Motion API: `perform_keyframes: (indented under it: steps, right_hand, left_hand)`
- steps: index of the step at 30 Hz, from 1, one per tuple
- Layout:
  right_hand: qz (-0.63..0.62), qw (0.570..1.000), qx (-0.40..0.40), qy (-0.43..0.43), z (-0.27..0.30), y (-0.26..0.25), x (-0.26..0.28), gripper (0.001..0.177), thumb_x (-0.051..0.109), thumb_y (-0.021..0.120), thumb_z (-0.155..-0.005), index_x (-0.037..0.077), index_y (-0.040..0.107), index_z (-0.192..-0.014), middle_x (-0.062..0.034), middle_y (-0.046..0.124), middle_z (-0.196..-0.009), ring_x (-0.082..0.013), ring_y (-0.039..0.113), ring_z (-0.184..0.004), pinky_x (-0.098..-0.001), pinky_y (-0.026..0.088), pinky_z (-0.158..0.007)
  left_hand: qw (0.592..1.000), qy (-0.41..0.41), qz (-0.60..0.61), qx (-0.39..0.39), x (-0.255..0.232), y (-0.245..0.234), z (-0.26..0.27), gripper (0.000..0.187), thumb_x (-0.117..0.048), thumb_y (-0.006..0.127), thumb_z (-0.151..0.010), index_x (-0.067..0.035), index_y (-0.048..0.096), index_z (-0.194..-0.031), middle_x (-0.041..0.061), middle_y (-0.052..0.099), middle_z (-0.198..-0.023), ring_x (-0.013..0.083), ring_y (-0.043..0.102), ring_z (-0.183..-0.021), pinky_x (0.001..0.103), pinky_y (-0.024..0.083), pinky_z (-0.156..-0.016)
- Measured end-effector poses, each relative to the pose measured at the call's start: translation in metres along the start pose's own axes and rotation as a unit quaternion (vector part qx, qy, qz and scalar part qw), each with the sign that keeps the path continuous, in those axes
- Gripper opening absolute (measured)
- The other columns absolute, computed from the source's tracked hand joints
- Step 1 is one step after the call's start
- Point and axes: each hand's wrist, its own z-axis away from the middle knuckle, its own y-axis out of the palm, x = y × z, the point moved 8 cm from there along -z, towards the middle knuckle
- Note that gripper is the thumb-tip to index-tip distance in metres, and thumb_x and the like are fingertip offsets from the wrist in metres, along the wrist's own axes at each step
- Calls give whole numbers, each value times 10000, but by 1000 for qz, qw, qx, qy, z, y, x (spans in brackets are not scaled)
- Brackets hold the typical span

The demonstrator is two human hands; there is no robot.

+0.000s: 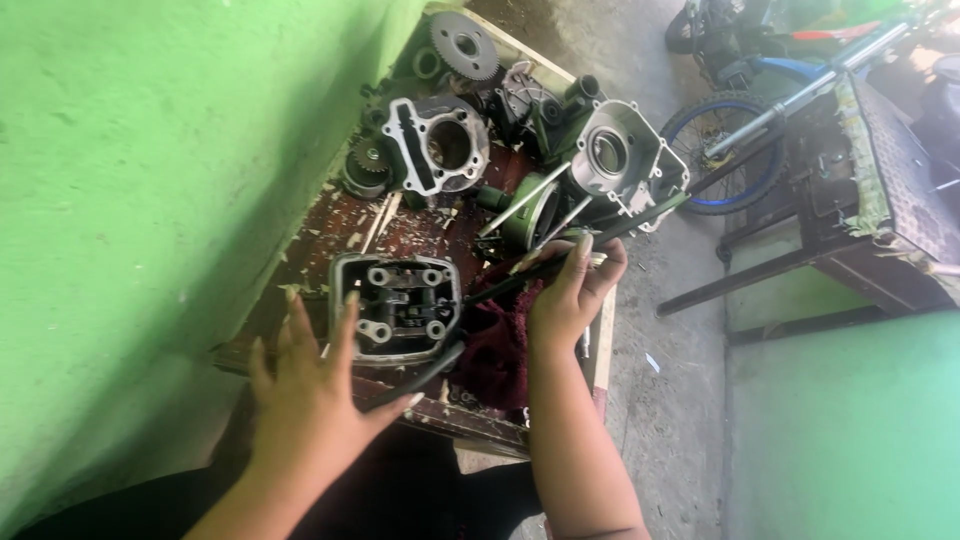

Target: The person cleans a disassembled engine cylinder head using a maroon cloth and a black hose. They wipe the internal surfaces and then use the hose to blow out debris from the valve seats and ports.

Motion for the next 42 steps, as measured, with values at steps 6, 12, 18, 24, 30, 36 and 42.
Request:
perform_keyframes:
  steps: [6,12,18,24,30,36,42]
  right_hand:
    - [48,991,101,-66,6,14,-4,252,119,409,-1159,244,307,-1353,-109,621,-825,-210,622,-639,-300,561,-583]
    - [82,991,101,-31,10,24,0,215,139,443,-1129,139,310,-1298,-102,602,-818,-177,574,-627,-267,505,-578]
    - [83,991,105,-11,11,25,1,240,212,452,-1130,131,301,-1298,-108,609,-811,-206,623,-643,-271,516,-619]
    - [192,964,181,-28,19,32,-7,426,79,567,-1086,102,269,-1390,-95,659,-892,-119,544,-659,-223,413,-576]
    - [313,904,286,-46,16,47,9,359,70,789,-911,-17,539,-1153,-69,637,-897,-158,600,-741,-266,527,-665]
    - [270,869,391,137,29,56,-4,189,76,761,-920,50,618,-1041,-8,648,-749,-95,609,-583,-218,490,-522]
    - [214,869,395,208,30,42,-13,151,130,500,-1064,5,507,-1149,-156,737,-960,-181,670,-608,-264,595,-579]
  left_hand:
    - [992,21,66,101,9,27,-12,1542,-775,878,-537,-76,36,-1624,296,319,-1549,390,463,-1307,750,159,-1109]
    - [964,82,29,249,30,27,-34,1584,-804,912,-574,-154,-82,-1623,198,100,-1635,335,93,-1487,619,-48,-1184]
    - [966,74,133,210,33,27,-25,1516,-680,919,-597,-221,-77,-1643,160,182,-1655,293,213,-1493,604,65,-1173]
    - [982,79,136,108,29,25,-19,1525,-617,918,-567,-151,-74,-1628,251,73,-1676,359,209,-1496,664,93,-1144]
    - [949,199,179,-168,-26,-43,0,843,-406,822,-791,-235,390,-1495,126,434,-1474,301,401,-1346,530,284,-1120]
    - [956,182,191,-127,-49,-34,7,426,-306,724,-922,-38,644,-1245,41,611,-939,154,579,-776,296,471,-676]
    - [947,156,240,-146,-42,-34,4,304,-297,751,-880,-92,663,-1086,10,703,-868,181,653,-734,318,483,-610]
